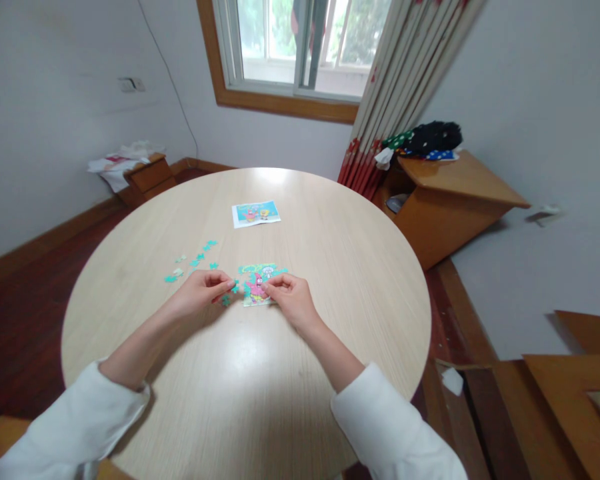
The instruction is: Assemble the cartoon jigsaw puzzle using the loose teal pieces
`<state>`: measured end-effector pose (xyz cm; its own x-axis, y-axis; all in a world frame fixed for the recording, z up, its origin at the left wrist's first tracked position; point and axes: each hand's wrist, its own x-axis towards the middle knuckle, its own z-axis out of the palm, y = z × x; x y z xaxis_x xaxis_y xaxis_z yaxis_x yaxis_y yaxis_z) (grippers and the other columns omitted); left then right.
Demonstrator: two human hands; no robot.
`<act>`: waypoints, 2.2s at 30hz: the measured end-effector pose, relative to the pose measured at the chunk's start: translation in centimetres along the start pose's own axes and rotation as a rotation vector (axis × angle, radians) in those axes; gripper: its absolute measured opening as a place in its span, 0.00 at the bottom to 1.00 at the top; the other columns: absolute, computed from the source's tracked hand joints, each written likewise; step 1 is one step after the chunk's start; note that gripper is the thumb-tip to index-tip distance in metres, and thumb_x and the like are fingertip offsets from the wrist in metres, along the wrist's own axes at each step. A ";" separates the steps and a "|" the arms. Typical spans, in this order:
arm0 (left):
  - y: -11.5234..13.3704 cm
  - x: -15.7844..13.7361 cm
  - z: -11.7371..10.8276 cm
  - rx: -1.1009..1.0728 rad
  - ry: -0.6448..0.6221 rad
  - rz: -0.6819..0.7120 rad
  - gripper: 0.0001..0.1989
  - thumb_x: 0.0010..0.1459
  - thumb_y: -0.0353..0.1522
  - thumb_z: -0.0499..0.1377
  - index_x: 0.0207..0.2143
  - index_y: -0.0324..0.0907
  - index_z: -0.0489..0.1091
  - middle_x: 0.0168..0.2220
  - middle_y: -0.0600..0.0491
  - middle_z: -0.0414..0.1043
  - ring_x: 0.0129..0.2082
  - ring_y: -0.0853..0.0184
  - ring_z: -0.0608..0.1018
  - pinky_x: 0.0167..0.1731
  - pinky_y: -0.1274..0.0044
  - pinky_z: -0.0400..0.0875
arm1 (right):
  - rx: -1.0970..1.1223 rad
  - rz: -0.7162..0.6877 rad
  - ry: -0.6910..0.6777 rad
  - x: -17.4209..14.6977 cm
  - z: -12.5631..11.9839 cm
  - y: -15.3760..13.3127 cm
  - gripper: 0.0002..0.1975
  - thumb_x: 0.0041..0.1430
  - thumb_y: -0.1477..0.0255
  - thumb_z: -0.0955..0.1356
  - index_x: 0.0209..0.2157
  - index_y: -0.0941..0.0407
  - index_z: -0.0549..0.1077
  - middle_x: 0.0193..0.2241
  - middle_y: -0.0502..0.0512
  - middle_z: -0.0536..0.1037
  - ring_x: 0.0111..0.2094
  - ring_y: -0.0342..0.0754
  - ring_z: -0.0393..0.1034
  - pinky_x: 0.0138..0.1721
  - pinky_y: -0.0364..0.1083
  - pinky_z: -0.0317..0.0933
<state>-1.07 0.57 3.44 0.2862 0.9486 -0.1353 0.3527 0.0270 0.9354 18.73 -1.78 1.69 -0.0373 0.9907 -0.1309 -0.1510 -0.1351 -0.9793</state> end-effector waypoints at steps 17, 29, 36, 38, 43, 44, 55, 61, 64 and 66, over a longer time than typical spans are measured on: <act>-0.9 0.1 0.7 0.087 -0.070 -0.129 0.19 0.51 0.40 0.57 0.13 0.40 0.63 0.07 0.60 0.54 0.09 0.76 0.54 0.15 0.80 0.45 | -0.145 -0.116 -0.032 -0.1 -0.2 0.5 0.18 0.39 0.56 0.74 0.22 0.56 0.72 0.21 0.51 0.73 0.24 0.43 0.67 0.26 0.44 0.62; -1.2 0.4 0.8 0.070 -0.017 -0.052 0.17 0.50 0.40 0.57 0.14 0.40 0.63 0.09 0.60 0.56 0.10 0.77 0.56 0.14 0.81 0.47 | -0.169 -0.124 -0.038 -0.2 -0.2 0.6 0.16 0.42 0.58 0.73 0.23 0.57 0.72 0.22 0.51 0.74 0.24 0.43 0.66 0.26 0.44 0.61; -0.2 0.1 1.0 -0.294 -0.070 -0.125 0.14 0.45 0.40 0.63 0.23 0.37 0.66 0.19 0.51 0.73 0.19 0.67 0.76 0.22 0.75 0.71 | -0.177 -0.138 -0.046 -0.2 -0.3 0.6 0.15 0.43 0.59 0.73 0.23 0.57 0.72 0.22 0.51 0.73 0.24 0.43 0.66 0.27 0.44 0.61; -0.2 0.1 1.1 -0.338 -0.088 -0.162 0.15 0.45 0.39 0.64 0.24 0.37 0.66 0.18 0.50 0.73 0.19 0.65 0.77 0.23 0.74 0.72 | -0.184 -0.143 -0.049 -0.1 -0.3 0.7 0.14 0.43 0.60 0.73 0.23 0.57 0.72 0.22 0.51 0.73 0.24 0.43 0.65 0.27 0.44 0.60; -0.5 0.0 1.1 -0.370 -0.103 -0.143 0.12 0.45 0.34 0.65 0.26 0.37 0.67 0.18 0.52 0.73 0.20 0.68 0.76 0.25 0.76 0.71 | -0.223 -0.189 -0.070 -0.1 -0.4 0.8 0.10 0.47 0.63 0.71 0.26 0.56 0.73 0.24 0.52 0.75 0.26 0.43 0.67 0.30 0.44 0.62; -0.5 0.0 1.1 -0.365 -0.121 -0.116 0.11 0.45 0.33 0.65 0.27 0.37 0.68 0.18 0.53 0.72 0.19 0.70 0.75 0.25 0.77 0.70 | -0.241 -0.210 -0.081 -0.2 -0.4 0.8 0.10 0.48 0.64 0.70 0.27 0.56 0.74 0.26 0.52 0.76 0.28 0.44 0.68 0.32 0.45 0.63; -0.2 -0.2 1.6 -0.326 -0.178 -0.008 0.14 0.42 0.33 0.66 0.30 0.37 0.67 0.18 0.57 0.69 0.18 0.73 0.71 0.22 0.79 0.65 | -0.477 -0.368 -0.257 -1.0 0.3 0.8 0.07 0.55 0.69 0.67 0.31 0.53 0.78 0.31 0.54 0.79 0.34 0.46 0.71 0.39 0.47 0.64; 0.1 -0.2 1.7 -0.284 -0.097 0.029 0.16 0.39 0.35 0.68 0.26 0.38 0.65 0.15 0.59 0.67 0.15 0.74 0.69 0.18 0.81 0.62 | -0.394 -0.253 -0.275 -0.9 0.4 1.4 0.08 0.55 0.68 0.67 0.32 0.57 0.77 0.28 0.53 0.77 0.29 0.43 0.70 0.36 0.46 0.65; 0.2 -0.4 2.0 -0.257 -0.117 0.025 0.17 0.38 0.37 0.69 0.25 0.39 0.64 0.14 0.59 0.66 0.14 0.75 0.68 0.16 0.82 0.59 | -0.253 -0.184 -0.258 -0.6 0.4 1.7 0.12 0.54 0.65 0.67 0.36 0.57 0.76 0.28 0.53 0.77 0.28 0.43 0.71 0.34 0.46 0.66; 0.3 -0.5 2.2 -0.258 -0.133 0.022 0.18 0.38 0.38 0.69 0.25 0.39 0.63 0.14 0.59 0.67 0.14 0.74 0.68 0.16 0.82 0.60 | -0.190 -0.150 -0.261 -0.5 0.5 1.9 0.13 0.51 0.64 0.69 0.36 0.57 0.76 0.29 0.53 0.77 0.28 0.43 0.71 0.34 0.46 0.67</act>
<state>0.85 -0.64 3.04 0.4116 0.9005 -0.1402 0.1114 0.1030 0.9884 17.98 -2.52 -0.04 -0.2833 0.9583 0.0367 0.0116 0.0417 -0.9991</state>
